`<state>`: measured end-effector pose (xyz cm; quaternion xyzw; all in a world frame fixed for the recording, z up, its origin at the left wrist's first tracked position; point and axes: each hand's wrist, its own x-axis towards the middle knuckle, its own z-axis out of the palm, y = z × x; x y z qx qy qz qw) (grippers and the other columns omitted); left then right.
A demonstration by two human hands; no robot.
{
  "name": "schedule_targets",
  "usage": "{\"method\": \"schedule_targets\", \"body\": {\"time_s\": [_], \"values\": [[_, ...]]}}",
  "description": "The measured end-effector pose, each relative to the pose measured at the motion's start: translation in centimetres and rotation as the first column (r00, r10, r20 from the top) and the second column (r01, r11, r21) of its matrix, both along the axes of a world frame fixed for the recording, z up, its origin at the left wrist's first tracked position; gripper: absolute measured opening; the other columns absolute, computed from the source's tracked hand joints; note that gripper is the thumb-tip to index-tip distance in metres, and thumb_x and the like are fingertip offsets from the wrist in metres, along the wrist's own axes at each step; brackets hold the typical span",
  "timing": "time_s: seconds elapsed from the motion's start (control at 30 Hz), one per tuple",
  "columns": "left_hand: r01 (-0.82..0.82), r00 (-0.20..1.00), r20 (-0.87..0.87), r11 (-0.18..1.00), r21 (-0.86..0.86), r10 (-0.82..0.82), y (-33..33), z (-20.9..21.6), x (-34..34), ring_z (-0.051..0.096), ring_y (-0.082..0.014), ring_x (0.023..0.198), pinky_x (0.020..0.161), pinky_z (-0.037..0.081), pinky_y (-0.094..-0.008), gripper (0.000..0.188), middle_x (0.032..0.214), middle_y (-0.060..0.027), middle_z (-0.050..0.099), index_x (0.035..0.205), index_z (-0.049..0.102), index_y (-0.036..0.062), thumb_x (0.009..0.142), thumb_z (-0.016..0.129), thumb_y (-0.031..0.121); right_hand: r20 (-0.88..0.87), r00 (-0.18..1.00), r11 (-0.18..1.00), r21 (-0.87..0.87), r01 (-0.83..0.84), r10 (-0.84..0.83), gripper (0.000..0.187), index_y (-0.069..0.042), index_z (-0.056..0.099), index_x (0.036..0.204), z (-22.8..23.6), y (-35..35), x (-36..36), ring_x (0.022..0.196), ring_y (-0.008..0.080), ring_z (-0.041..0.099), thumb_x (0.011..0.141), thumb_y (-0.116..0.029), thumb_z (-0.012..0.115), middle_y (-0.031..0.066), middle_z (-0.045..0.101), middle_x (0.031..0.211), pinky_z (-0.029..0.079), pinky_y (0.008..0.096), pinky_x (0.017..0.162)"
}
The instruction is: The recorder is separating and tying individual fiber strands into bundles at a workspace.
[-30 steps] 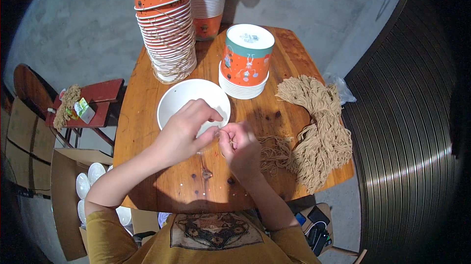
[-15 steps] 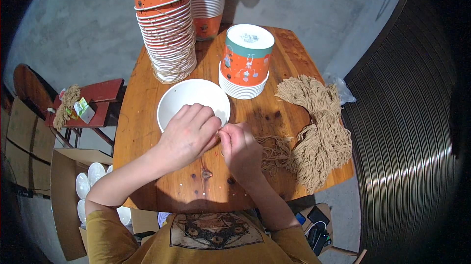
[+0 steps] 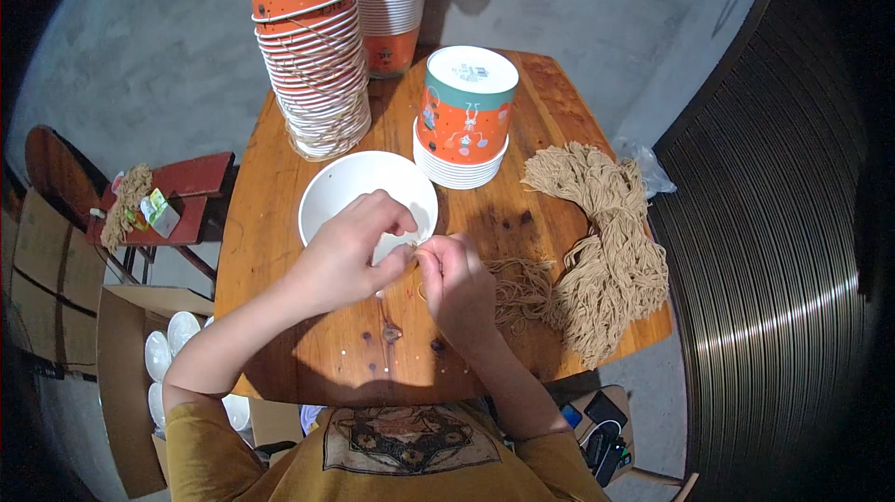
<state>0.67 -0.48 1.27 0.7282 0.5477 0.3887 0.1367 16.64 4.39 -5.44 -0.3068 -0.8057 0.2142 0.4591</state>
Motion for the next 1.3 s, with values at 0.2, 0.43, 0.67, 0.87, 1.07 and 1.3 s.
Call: {"method": "schedule_targets", "body": {"time_s": [0.2,0.43,0.67,0.87,1.07,1.3], "values": [[-0.03,0.995,0.082,0.978,-0.208,0.048,0.0,0.1,0.0,0.055,-0.0165,0.076,0.072,0.046,-0.0308,0.014,0.081,-0.0063,0.054,0.088,0.056,0.0007,0.087,0.062,0.013,0.002,1.0,1.0,-0.029,0.011,-0.011,0.01,-0.003,0.055,0.093,-0.1,0.0,0.1,0.075,0.0339,0.061,0.087,-0.008,0.061,0.0145,0.057,0.085,0.049,0.0407,0.064],[0.162,0.86,0.48,0.797,-0.582,0.176,1.3,-1.1,-1.3,0.05,-0.0062,0.074,0.067,0.043,-0.0229,0.024,0.081,0.0009,0.059,0.094,0.062,0.0019,0.093,0.062,0.026,-0.092,0.994,0.993,-0.098,-0.073,0.063,0.005,-0.002,0.055,0.09,-0.7,0.4,0.3,0.077,0.0316,0.06,0.088,-0.006,0.058,0.0147,0.057,0.084,0.048,0.0383,0.067],[0.201,0.793,0.566,0.78,-0.592,0.226,1.5,-0.9,-1.3,0.052,-0.0073,0.075,0.07,0.043,-0.0224,0.016,0.081,0.0002,0.06,0.093,0.061,0.0021,0.089,0.06,0.018,-0.245,0.953,0.95,-0.21,-0.23,0.176,0.006,0.0,0.055,0.085,-1.8,1.2,0.8,0.072,0.0194,0.055,0.089,-0.004,0.054,0.0094,0.053,0.079,0.044,0.0312,0.066],[0.315,0.71,0.658,0.722,-0.616,0.251,1.8,-0.3,-2.2,0.05,-0.0055,0.071,0.066,0.039,-0.0202,0.012,0.078,0.0018,0.059,0.085,0.062,0.0058,0.083,0.055,0.016,-0.089,0.987,0.817,-0.553,-0.162,0.135,0.006,0.001,0.059,0.089,-0.8,0.6,0.9,0.064,0.0182,0.057,0.089,-0.005,0.058,0.0079,0.055,0.072,0.046,0.0288,0.061],[0.371,0.687,0.661,0.637,-0.676,0.301,1.7,0.7,-2.4,0.051,-0.0033,0.071,0.062,0.037,-0.0178,0.012,0.078,0.002,0.06,0.08,0.062,0.0063,0.084,0.056,0.016,-0.092,0.986,0.979,-0.135,-0.153,0.141,0.014,-0.002,0.065,0.1,-1.1,0.9,0.6,0.079,0.0204,0.067,0.087,-0.005,0.062,0.013,0.067,0.086,0.051,0.0306,0.069],[0.307,0.715,0.641,0.698,-0.647,0.28,1.0,2.0,-2.2,0.051,-0.0034,0.072,0.063,0.039,-0.0179,0.014,0.077,0.0022,0.06,0.081,0.063,0.0058,0.086,0.058,0.018,-0.181,0.97,0.959,-0.203,-0.195,0.159,0.011,-0.002,0.066,0.097,-0.6,1.0,0.4,0.076,0.016,0.065,0.089,-0.005,0.059,0.0095,0.066,0.081,0.05,0.0289,0.066]]}}
